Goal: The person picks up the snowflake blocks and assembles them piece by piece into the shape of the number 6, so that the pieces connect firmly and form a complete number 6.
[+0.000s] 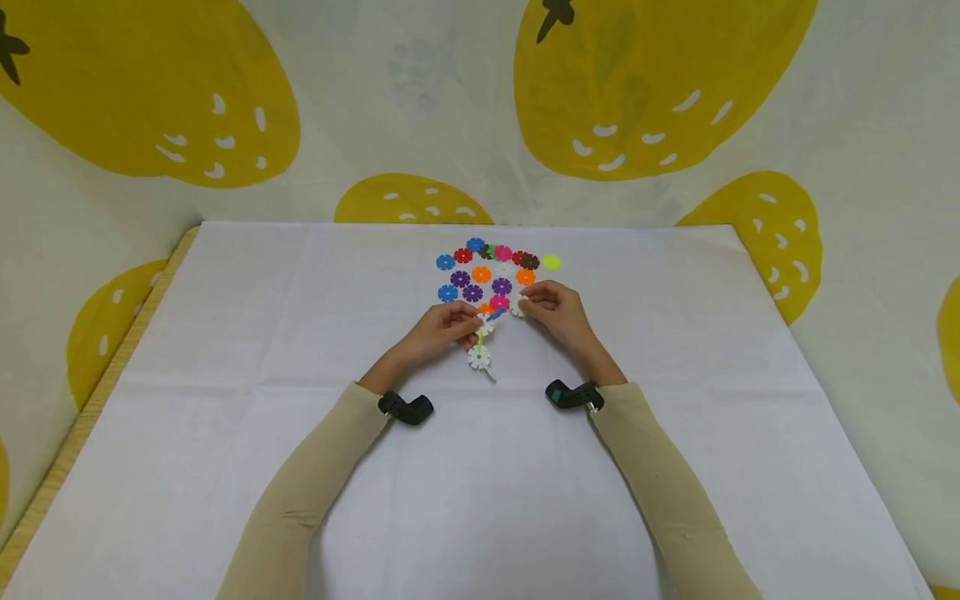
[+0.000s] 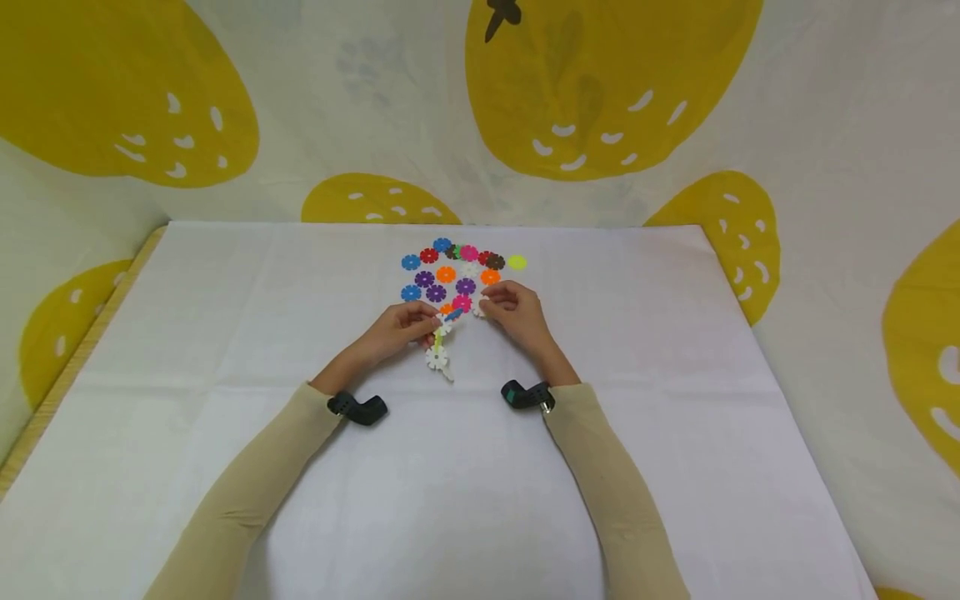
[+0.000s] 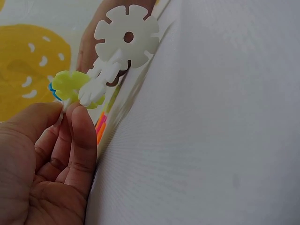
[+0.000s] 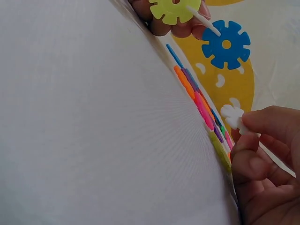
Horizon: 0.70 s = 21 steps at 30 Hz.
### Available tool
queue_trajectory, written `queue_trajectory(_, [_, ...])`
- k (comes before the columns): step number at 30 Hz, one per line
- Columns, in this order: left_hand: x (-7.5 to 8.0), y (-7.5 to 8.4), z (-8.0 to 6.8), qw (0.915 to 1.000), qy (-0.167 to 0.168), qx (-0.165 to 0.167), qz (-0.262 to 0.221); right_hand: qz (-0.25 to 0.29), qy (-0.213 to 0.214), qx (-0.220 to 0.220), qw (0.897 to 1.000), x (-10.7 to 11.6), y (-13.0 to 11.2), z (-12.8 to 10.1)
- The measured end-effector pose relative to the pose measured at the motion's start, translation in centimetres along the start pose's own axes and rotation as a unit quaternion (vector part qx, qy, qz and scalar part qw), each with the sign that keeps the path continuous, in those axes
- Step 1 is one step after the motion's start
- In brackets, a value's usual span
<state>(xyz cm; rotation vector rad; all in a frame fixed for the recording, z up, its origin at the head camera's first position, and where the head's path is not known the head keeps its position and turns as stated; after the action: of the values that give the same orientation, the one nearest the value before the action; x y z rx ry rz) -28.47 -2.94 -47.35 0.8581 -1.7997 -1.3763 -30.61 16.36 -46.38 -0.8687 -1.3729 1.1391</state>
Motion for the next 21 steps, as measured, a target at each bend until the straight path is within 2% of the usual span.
queue_trajectory(4, [0.0, 0.0, 0.1, 1.0, -0.001, -0.002, -0.004, 0.064, 0.004, -0.032, 0.997, -0.2, 0.3, 0.0])
queue_trajectory(10, [-0.1, -0.1, 0.1, 1.0, -0.002, -0.001, -0.004, 0.138, 0.002, -0.05, 0.989, -0.7, 0.5, 0.0])
queue_trajectory(14, [-0.1, -0.1, 0.0, 1.0, 0.001, 0.005, 0.0, 0.162, -0.014, -0.059, 0.985, -1.1, 0.5, -0.1])
queue_trajectory(21, [-0.1, 0.1, 0.0, 0.9999, -0.003, 0.0, 0.011, 0.17, -0.043, -0.059, 0.983, -1.7, -0.1, -0.4])
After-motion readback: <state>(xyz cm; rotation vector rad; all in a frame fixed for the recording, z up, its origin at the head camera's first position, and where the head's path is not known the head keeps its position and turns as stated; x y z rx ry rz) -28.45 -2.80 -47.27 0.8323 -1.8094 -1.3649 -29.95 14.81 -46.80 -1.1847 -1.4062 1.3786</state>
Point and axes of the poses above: each hand's wrist, its own z-axis towards the middle knuckle, its own x-axis out of the back of the hand, y = z × x, the point moved 8 cm from there along z, towards the middle knuckle, and after that the axes turned 5 degrees about x, right-handed, at the moved point
